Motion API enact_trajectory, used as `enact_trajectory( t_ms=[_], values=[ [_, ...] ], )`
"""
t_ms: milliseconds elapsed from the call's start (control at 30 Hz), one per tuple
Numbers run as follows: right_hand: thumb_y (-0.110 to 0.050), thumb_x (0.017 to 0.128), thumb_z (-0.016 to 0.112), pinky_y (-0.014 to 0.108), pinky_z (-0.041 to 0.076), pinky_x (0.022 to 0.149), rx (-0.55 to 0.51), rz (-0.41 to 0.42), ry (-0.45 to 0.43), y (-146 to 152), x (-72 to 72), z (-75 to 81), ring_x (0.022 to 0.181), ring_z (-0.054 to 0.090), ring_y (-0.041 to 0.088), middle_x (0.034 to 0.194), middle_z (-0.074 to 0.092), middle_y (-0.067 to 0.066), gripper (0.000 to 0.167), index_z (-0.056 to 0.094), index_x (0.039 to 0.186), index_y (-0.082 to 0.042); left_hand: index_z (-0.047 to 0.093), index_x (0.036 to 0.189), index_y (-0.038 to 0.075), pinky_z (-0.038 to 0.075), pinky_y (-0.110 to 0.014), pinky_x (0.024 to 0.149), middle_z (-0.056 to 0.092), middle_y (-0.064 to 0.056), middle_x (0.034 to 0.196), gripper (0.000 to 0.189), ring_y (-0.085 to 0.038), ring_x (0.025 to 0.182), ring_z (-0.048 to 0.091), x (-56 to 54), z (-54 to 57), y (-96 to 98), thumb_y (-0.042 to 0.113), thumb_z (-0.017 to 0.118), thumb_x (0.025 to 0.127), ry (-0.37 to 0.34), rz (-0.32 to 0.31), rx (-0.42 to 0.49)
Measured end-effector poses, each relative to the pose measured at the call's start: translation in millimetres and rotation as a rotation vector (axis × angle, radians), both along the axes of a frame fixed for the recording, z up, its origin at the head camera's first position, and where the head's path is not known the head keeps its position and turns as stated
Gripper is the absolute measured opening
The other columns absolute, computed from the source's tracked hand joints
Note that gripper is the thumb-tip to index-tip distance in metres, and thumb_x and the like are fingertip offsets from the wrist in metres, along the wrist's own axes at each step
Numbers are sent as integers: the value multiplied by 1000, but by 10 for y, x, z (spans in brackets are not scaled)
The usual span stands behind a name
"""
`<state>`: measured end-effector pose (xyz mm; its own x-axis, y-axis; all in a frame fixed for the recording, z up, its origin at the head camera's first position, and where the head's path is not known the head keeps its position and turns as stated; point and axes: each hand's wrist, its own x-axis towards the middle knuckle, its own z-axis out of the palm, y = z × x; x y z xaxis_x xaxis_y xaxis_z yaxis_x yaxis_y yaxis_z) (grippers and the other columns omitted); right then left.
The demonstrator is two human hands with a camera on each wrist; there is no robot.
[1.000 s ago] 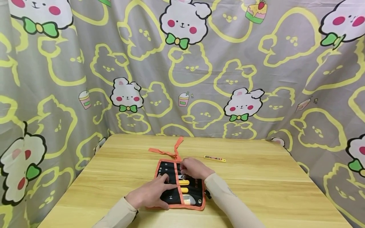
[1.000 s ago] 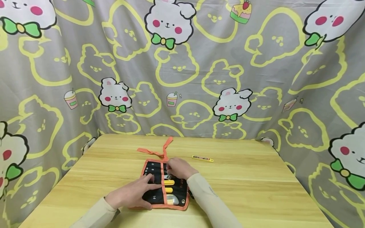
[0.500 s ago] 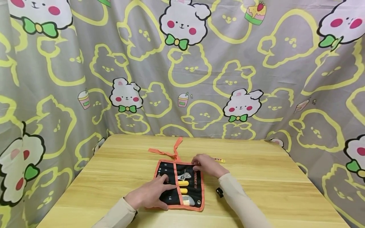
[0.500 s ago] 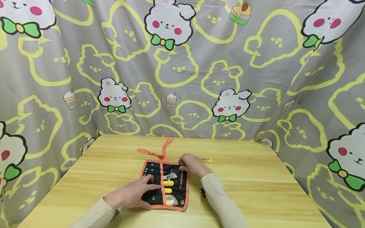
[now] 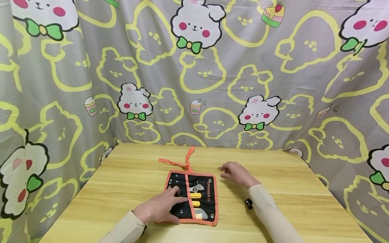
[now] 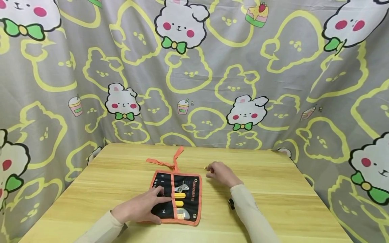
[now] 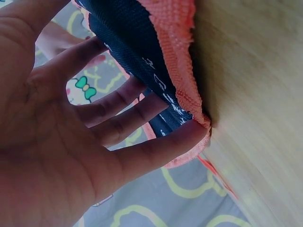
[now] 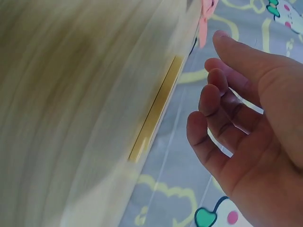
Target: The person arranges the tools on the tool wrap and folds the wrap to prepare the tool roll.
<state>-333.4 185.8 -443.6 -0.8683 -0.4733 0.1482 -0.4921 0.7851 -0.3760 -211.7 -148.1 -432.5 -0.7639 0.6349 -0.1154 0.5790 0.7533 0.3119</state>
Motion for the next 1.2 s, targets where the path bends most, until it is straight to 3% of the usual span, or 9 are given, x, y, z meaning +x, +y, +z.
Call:
enact_trajectory(
  t_ms=[333, 700, 1200],
  values=[
    [-14, 92, 76, 29, 46, 65, -17, 1, 2, 326, -63, -39, 72, 52, 11, 82, 62, -2, 22, 74, 111, -2, 62, 143, 30, 51, -30, 79, 49, -3, 126, 69, -15, 98, 50, -5, -5, 7, 46, 85, 80, 2, 7, -9],
    [-13, 93, 75, 34, 45, 69, 0, -75, -66, 529, -122, -57, 76, 50, 17, 88, 61, 3, 29, 70, 118, 2, 62, 142, 29, 51, -30, 80, 49, -3, 126, 69, -15, 99, 50, -1, -1, 1, 45, 86, 80, 0, 1, 1],
    [-13, 96, 71, 28, 37, 62, 0, -77, -109, 641, -194, -117, 64, 43, 13, 73, 54, 1, 25, 72, 116, 2, 62, 143, 28, 52, -30, 81, 49, -3, 126, 69, -15, 99, 50, -7, -7, 9, 46, 86, 80, 11, -6, -2]
  ],
)
